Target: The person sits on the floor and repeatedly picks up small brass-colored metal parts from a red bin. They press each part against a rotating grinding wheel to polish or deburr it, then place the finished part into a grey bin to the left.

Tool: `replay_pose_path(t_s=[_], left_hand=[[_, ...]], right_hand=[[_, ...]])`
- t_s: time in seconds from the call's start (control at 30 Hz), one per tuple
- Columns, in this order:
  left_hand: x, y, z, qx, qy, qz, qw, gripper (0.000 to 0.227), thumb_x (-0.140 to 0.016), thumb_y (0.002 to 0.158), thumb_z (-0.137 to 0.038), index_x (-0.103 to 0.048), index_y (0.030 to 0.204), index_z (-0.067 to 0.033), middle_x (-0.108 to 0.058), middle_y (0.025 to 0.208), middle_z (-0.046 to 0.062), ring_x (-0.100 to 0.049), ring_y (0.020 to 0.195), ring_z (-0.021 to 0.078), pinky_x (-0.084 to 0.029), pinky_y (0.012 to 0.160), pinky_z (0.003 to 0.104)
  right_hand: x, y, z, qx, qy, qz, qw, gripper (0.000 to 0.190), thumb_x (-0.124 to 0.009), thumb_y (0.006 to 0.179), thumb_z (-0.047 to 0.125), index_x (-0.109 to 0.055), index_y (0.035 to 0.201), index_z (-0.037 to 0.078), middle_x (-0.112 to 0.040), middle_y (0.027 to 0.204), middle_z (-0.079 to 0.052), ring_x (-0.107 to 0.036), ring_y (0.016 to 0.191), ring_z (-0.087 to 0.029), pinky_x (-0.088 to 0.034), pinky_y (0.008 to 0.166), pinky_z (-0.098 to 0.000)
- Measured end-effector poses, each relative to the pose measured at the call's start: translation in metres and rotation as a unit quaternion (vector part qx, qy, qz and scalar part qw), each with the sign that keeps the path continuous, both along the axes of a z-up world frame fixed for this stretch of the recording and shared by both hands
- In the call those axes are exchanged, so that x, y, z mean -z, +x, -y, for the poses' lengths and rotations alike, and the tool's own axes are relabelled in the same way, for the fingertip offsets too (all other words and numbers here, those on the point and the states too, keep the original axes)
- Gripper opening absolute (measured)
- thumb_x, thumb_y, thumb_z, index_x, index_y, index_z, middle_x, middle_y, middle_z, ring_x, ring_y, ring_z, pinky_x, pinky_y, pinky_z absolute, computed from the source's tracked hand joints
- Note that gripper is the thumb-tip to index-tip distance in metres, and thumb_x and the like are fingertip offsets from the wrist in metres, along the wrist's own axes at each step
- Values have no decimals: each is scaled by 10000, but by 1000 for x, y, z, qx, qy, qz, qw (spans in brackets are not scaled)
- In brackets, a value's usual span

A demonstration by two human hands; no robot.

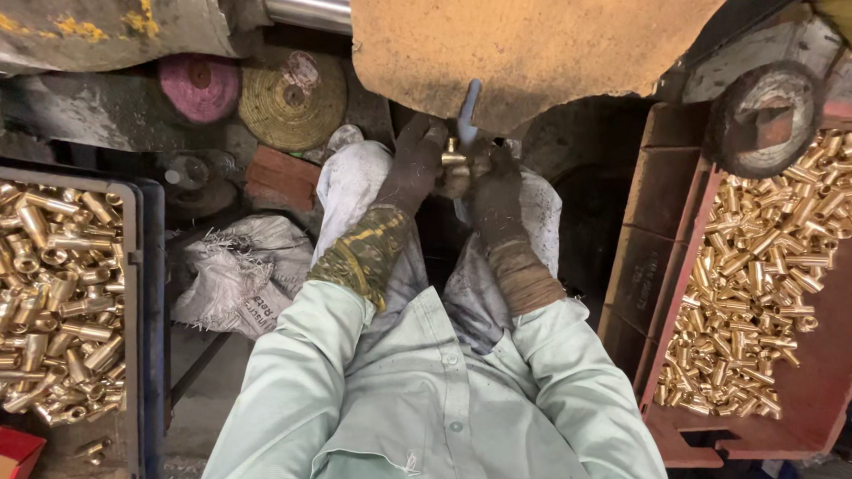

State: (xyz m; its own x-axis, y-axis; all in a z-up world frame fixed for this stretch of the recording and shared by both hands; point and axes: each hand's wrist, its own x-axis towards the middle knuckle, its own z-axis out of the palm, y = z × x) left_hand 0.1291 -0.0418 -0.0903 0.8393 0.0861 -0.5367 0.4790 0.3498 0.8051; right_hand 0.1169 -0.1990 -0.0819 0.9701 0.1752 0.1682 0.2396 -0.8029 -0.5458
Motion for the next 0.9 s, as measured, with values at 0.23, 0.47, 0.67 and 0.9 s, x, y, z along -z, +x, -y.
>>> replay_pose_path(t_s=[0.23,0.47,0.67,0.9], left_hand=[[95,3,12,-58,-16,-49,997,255,-564,950,-167,-667,1124,-13,-701,950,71,-649,867,188,-528,746,355],[174,-15,13,101,262,75,957,165,-582,955,-170,-680,1058,-85,-686,937,77,-649,884,248,-505,768,399],[177,4,20,52,179,34,982,150,-550,987,-166,-677,1045,-112,-674,942,91,-641,871,281,-490,750,401],[31,-6,-2,101,192,127,968,170,-609,854,-213,-668,919,-67,-645,828,36,-602,811,210,-511,732,357]], right_hand=[[69,9,22,-191,-335,-142,911,164,-622,939,180,-757,906,91,-729,905,-116,-694,1007,-295,-512,1030,-468],[68,12,20,-300,-517,-240,765,189,-645,853,274,-790,931,182,-730,917,-79,-707,953,-297,-511,807,-480],[86,18,19,-109,-130,-300,939,196,-610,907,264,-765,914,145,-743,882,-110,-710,853,-280,-537,737,-432],[15,9,14,113,644,-496,571,141,-581,1083,178,-591,1030,48,-591,737,-39,-537,528,-134,-427,418,-277]])
